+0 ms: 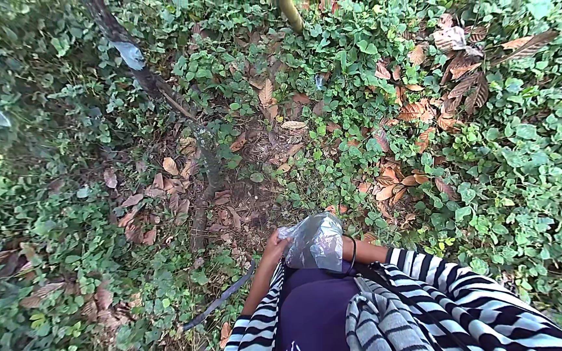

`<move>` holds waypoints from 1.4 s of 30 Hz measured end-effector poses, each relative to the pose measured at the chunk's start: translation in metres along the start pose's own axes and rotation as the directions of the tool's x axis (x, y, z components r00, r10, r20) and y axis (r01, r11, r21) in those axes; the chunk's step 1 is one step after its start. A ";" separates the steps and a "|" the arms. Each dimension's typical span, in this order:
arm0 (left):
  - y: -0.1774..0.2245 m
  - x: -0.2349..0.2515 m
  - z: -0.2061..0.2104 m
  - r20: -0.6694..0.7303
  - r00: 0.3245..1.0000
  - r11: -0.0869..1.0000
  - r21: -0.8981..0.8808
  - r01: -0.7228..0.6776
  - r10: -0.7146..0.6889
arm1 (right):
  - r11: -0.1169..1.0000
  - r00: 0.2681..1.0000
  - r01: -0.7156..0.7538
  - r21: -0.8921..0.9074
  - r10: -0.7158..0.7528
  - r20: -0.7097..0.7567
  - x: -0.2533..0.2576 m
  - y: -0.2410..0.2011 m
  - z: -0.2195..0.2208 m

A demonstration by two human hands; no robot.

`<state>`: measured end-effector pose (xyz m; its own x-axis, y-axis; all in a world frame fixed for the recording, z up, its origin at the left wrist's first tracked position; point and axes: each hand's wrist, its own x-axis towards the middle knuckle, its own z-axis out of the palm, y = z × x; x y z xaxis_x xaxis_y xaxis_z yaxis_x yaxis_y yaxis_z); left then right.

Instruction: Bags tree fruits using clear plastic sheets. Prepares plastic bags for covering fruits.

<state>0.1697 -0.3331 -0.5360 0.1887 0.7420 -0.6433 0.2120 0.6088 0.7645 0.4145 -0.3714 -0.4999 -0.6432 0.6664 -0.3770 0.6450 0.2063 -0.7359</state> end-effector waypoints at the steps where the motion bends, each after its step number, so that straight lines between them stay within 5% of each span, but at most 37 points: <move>1: 0.000 0.000 0.000 -0.003 1.000 1.000 -0.001 -0.001 0.001 | 0.999 0.999 -0.036 0.016 0.035 0.040 -0.001 -0.003 -0.003; 4: 0.000 0.000 0.001 -0.005 1.000 1.000 0.003 0.009 -0.009 | 0.993 0.990 -0.099 0.066 0.092 0.103 -0.004 -0.022 -0.022; 7: 0.000 0.001 0.002 -0.011 1.000 1.000 -0.004 0.014 -0.014 | 0.975 1.000 0.001 0.224 0.002 -0.011 -0.006 0.014 0.006; 12: 0.005 0.002 0.003 -0.022 1.000 1.000 0.005 0.013 -0.013 | 0.925 0.992 -0.098 0.367 0.060 0.113 -0.034 -0.008 -0.032; 18: 0.010 0.004 0.004 -0.049 0.999 1.000 -0.024 -0.010 0.009 | 0.885 0.997 -0.066 0.462 0.077 -0.006 -0.065 0.000 -0.038; 24: 0.022 0.004 0.007 -0.071 0.997 0.998 -0.057 -0.035 0.031 | 0.826 0.993 -0.118 0.551 0.115 0.040 -0.092 0.012 -0.045; 29: 0.035 0.006 0.014 -0.084 0.993 0.991 -0.099 -0.086 0.078 | 0.804 0.983 0.036 0.593 0.078 -0.167 -0.122 0.048 -0.047; 32: 0.048 0.006 0.023 -0.110 0.986 0.980 -0.138 -0.144 0.129 | 0.780 0.915 -0.088 0.619 0.309 -0.259 -0.137 0.056 -0.061; 35: 0.066 0.006 0.036 -0.112 0.979 0.971 -0.152 -0.186 0.170 | 0.723 0.776 -0.038 0.690 0.456 -0.435 -0.142 0.056 -0.073; 39: 0.094 0.003 0.059 -0.096 0.971 0.963 -0.135 -0.232 0.220 | 0.693 0.665 0.088 0.715 0.494 -0.560 -0.138 0.046 -0.086; 42: 0.118 -0.004 0.081 -0.073 0.958 0.952 -0.114 -0.283 0.276 | 0.695 0.663 0.126 0.708 0.472 -0.581 -0.130 0.040 -0.091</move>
<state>0.2711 -0.2870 -0.4468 0.1691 0.8997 -0.4024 0.0396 0.4017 0.9149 0.5617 -0.3846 -0.4287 0.1181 0.9556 -0.2701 0.0754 -0.2799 -0.9571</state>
